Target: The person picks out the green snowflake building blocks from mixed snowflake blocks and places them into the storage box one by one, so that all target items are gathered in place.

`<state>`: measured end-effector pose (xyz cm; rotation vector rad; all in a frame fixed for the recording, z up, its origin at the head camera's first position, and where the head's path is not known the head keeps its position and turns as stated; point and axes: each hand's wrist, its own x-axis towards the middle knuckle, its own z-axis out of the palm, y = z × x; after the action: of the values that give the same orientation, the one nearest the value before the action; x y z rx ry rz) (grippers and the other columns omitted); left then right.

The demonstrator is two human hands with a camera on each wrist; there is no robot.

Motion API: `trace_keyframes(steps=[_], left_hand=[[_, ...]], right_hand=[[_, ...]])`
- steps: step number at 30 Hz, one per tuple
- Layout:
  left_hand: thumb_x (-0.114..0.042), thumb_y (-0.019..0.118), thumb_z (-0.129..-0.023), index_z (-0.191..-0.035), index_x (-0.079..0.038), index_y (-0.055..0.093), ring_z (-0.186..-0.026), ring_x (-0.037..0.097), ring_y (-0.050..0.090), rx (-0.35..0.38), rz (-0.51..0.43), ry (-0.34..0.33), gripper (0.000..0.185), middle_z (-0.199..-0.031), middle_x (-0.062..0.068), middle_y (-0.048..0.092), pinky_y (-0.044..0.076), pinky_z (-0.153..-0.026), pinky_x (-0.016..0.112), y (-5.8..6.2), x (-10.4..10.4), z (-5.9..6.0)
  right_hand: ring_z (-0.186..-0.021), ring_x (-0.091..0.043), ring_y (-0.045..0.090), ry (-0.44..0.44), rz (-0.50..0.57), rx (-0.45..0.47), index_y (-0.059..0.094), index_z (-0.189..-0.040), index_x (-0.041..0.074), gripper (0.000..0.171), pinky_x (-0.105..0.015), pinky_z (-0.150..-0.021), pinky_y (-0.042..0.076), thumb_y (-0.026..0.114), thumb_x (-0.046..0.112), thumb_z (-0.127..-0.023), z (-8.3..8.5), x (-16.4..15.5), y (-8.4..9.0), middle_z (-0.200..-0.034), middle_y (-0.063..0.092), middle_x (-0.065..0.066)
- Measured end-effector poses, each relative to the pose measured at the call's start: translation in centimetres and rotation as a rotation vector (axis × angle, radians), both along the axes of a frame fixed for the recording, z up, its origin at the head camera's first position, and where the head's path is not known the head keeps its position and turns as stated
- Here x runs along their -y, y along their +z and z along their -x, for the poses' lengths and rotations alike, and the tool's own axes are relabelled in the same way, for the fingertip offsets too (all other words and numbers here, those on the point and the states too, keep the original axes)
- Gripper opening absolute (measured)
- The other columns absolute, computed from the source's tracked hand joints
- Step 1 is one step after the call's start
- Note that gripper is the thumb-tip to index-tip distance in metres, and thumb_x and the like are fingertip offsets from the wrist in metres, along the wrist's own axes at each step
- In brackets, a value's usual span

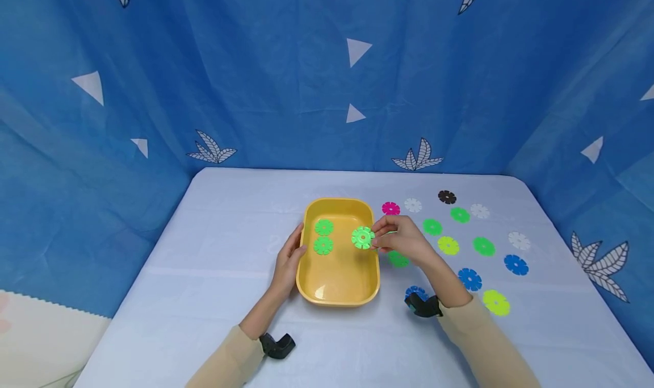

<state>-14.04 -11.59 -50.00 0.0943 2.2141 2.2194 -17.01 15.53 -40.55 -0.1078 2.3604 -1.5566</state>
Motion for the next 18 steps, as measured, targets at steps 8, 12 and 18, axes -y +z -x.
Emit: trace_keyframes(steps=[8, 12, 18], left_hand=[[-0.009, 0.042, -0.102, -0.154, -0.016, 0.033, -0.15, 0.022, 0.022, -0.017, 0.008, -0.001, 0.053, -0.162, 0.002, 0.027, 0.021, -0.121, 0.036, -0.2, 0.1, 0.2], [-0.01, 0.043, -0.102, -0.153, -0.016, 0.033, -0.15, 0.022, 0.023, -0.011, 0.015, 0.0, 0.053, -0.161, 0.002, 0.027, 0.022, -0.12, 0.036, -0.2, 0.1, 0.3], [-0.011, 0.043, -0.102, -0.154, -0.014, 0.032, -0.15, 0.023, 0.023, -0.018, 0.001, -0.008, 0.053, -0.162, 0.005, 0.025, 0.024, -0.119, 0.035, -0.2, 0.1, 0.2]], right_hand=[[-0.075, -0.028, 0.07, 0.059, -0.013, 0.035, 0.061, -0.097, -0.004, 0.019, -0.029, -0.065, 0.061, 0.072, -0.005, -0.082, 0.5, 4.5, -1.0, -0.083, 0.057, -0.012], [-0.066, -0.021, 0.065, 0.089, -0.026, 0.048, 0.062, -0.093, -0.002, 0.017, -0.027, -0.062, 0.06, 0.073, -0.006, -0.08, 0.5, 6.0, -1.5, -0.081, 0.056, -0.011], [-0.059, -0.017, 0.061, 0.144, -0.065, 0.053, 0.062, -0.089, -0.001, 0.018, -0.027, -0.06, 0.059, 0.075, -0.007, -0.077, 0.5, 7.5, -2.6, -0.074, 0.056, -0.008]])
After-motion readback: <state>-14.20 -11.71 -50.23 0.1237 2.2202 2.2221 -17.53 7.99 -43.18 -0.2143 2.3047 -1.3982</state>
